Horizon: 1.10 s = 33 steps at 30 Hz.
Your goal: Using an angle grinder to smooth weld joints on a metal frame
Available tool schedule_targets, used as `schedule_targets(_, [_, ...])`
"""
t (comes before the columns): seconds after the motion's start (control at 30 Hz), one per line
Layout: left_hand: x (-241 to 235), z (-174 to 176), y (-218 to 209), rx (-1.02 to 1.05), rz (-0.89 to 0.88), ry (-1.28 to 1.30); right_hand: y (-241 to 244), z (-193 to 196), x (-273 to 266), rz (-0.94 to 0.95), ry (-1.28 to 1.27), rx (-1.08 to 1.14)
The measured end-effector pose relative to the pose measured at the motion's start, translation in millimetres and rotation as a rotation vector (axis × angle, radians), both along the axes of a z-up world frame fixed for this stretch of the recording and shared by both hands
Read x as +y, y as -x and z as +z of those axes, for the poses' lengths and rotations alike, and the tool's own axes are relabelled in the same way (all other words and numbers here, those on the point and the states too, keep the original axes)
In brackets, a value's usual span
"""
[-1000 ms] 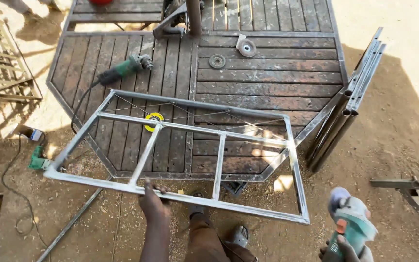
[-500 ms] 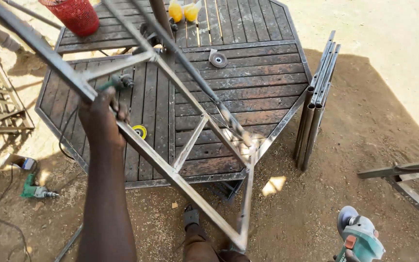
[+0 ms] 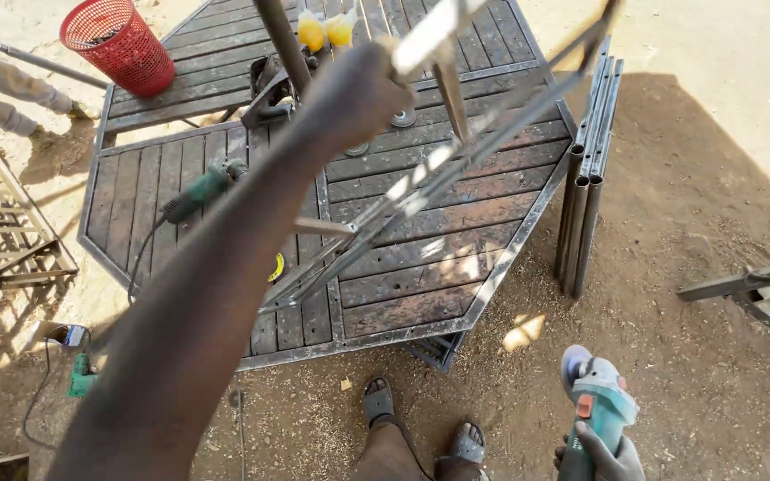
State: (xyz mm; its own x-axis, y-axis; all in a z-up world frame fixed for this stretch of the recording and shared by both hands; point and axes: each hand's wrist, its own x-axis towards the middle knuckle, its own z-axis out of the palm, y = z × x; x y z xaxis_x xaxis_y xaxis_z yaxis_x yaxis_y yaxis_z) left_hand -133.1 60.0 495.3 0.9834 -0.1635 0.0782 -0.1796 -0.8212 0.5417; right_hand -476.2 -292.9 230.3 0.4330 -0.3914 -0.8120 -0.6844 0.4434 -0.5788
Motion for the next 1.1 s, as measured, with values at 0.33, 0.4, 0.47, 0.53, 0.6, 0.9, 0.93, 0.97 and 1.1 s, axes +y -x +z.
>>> schedule_targets(0.33, [-40, -109, -63, 0.254, -0.16, -0.401, -14, -31, 102, 0.001, 0.07, -0.036])
schedule_targets(0.4, [-19, -110, -60, 0.211, -0.246, -0.292, -20, -43, 118, 0.136, 0.096, -0.064])
schedule_targets(0.47, [14, -112, -59, 0.2, -0.289, -0.228, -31, -53, 128, 0.373, 0.23, -0.019])
schedule_targets(0.53, [55, -104, -51, 0.179, -0.312, -0.178, -54, -58, 153, 0.626, 0.346, 0.001])
schedule_targets(0.6, [91, -91, -36, 0.305, -0.249, -0.348, -77, -50, 182, 0.952, 0.486, 0.141])
schedule_targets(0.9, [159, -164, -51, -0.145, -0.021, -0.358, -116, -100, 276, 1.462, 0.49, -0.074])
schedule_targets(0.93, [159, -168, -51, -0.135, -0.014, -0.356, -113, -102, 275, 1.473, 0.485, -0.067])
schedule_targets(0.97, [159, -170, -53, -0.157, -0.038, -0.351, -111, -105, 277, 1.518, 0.486, -0.067])
schedule_targets(1.1, [156, -169, -55, -0.192, -0.043, -0.356, -111, -98, 283, 1.552, 0.53, -0.037])
